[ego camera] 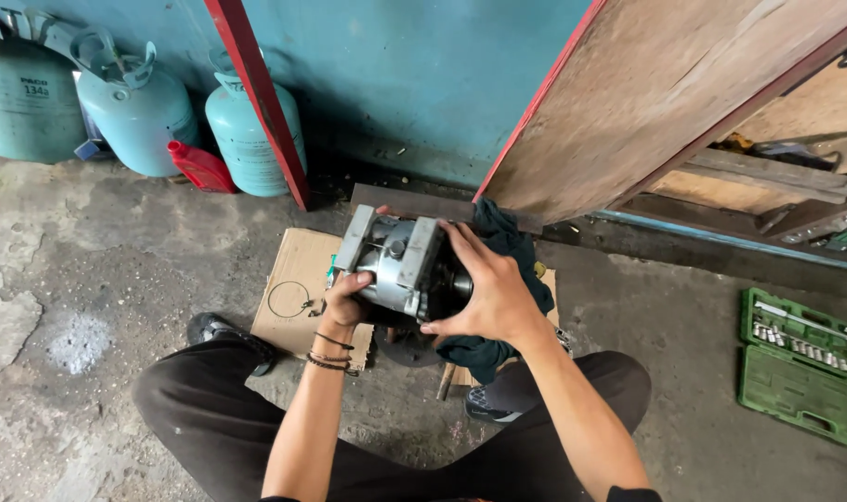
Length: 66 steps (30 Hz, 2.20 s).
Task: The person sits on the floor and assembles a mechanical component, likely a water pump housing. They place a green gasket onto the housing, insert a circular metal part, and then attach the cover plate, aligning the bolt holes.
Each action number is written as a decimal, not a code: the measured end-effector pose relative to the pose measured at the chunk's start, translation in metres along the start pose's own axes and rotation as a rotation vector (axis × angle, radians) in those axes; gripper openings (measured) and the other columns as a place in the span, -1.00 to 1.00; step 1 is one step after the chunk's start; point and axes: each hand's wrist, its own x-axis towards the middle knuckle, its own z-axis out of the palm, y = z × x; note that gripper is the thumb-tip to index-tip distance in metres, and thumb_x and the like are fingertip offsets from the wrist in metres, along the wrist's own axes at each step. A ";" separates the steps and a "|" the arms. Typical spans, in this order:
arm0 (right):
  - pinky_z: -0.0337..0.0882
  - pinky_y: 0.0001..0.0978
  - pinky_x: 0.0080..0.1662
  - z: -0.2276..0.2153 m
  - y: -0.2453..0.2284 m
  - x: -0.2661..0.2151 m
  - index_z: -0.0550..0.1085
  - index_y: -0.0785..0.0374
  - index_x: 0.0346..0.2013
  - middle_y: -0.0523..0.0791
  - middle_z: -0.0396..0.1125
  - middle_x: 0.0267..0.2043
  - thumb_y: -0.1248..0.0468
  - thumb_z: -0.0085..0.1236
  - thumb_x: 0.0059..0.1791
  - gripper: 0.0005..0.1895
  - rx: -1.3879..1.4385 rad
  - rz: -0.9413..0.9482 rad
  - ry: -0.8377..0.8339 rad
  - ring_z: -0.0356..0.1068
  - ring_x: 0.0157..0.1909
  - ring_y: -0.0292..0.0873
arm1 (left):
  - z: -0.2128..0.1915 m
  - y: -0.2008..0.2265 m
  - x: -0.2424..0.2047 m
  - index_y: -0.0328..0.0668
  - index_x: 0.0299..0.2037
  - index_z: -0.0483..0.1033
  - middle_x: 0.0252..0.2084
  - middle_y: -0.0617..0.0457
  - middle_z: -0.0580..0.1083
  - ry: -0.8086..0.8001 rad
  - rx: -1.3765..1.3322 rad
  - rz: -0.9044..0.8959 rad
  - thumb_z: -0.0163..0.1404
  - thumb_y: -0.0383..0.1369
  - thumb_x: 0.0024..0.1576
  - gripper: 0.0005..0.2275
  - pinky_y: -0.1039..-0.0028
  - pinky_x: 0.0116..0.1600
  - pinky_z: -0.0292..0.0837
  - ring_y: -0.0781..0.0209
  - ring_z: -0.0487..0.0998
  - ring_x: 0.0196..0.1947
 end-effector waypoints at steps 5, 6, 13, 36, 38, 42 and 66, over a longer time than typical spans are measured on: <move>0.45 0.18 0.05 -0.019 -0.021 0.028 0.18 0.20 0.45 0.32 0.27 0.24 -0.14 0.59 -0.56 0.38 -0.099 0.057 -0.222 0.38 0.11 0.41 | -0.056 -0.062 -0.014 -0.32 0.17 0.40 -0.15 -0.31 0.56 0.404 -0.221 -0.146 0.03 -0.14 -0.22 -0.32 0.04 -0.03 0.46 -0.23 0.60 -0.28; 0.45 0.21 0.05 -0.023 -0.029 0.035 0.14 0.18 0.47 0.33 0.27 0.22 -0.21 0.56 -0.55 0.41 -0.179 0.092 -0.324 0.40 0.08 0.44 | -0.051 -0.059 -0.015 -0.28 -0.01 0.54 -0.24 -0.30 0.59 0.558 -0.270 -0.204 0.06 -0.11 -0.28 -0.40 0.08 -0.12 0.48 -0.22 0.60 -0.35; 0.41 0.16 0.14 -0.034 -0.061 0.090 0.04 0.11 0.50 0.25 0.28 0.23 -0.39 0.48 -0.54 0.48 -0.351 0.200 -0.645 0.40 0.14 0.38 | -0.019 -0.045 -0.007 -0.27 0.01 0.57 -0.13 -0.32 0.58 0.603 -0.633 -0.211 0.06 -0.01 -0.22 -0.38 0.12 -0.16 0.52 -0.24 0.61 -0.28; 0.14 0.02 0.41 -0.005 0.012 0.080 0.14 -0.10 0.47 -0.03 0.14 0.42 -0.18 0.63 -0.62 0.43 0.166 0.281 -0.406 0.16 0.42 0.11 | 0.008 -0.040 0.007 -0.36 0.02 0.54 -0.01 -0.29 0.57 0.814 -0.628 -0.260 0.13 -0.01 -0.04 -0.43 0.00 0.15 0.48 -0.25 0.60 -0.05; 0.14 0.05 0.41 -0.008 0.017 0.078 0.15 -0.09 0.47 -0.02 0.15 0.40 -0.17 0.64 -0.62 0.43 0.166 0.281 -0.396 0.17 0.42 0.13 | 0.020 -0.035 0.007 -0.36 0.03 0.53 0.00 -0.29 0.57 0.817 -0.605 -0.279 0.14 0.01 -0.04 -0.41 0.00 0.16 0.47 -0.24 0.59 -0.04; 0.14 0.09 0.40 -0.007 0.029 0.065 0.17 -0.08 0.46 -0.01 0.14 0.40 -0.12 0.67 -0.62 0.42 0.246 0.261 -0.320 0.14 0.43 0.17 | 0.028 -0.035 0.011 -0.35 0.17 0.46 0.12 -0.34 0.51 0.814 -0.489 -0.339 0.17 0.10 -0.08 -0.28 -0.03 0.23 0.41 -0.29 0.54 0.10; 0.26 0.18 0.29 0.015 0.010 0.051 0.12 0.01 0.48 0.17 0.08 0.38 -0.14 0.56 -0.56 0.39 0.040 0.205 -0.302 0.21 0.29 0.40 | -0.130 -0.075 -0.021 -0.70 0.13 0.41 -0.28 -0.39 0.52 -0.156 2.348 0.476 -0.16 -0.56 0.03 -0.57 0.16 -0.57 0.37 -0.14 0.47 -0.61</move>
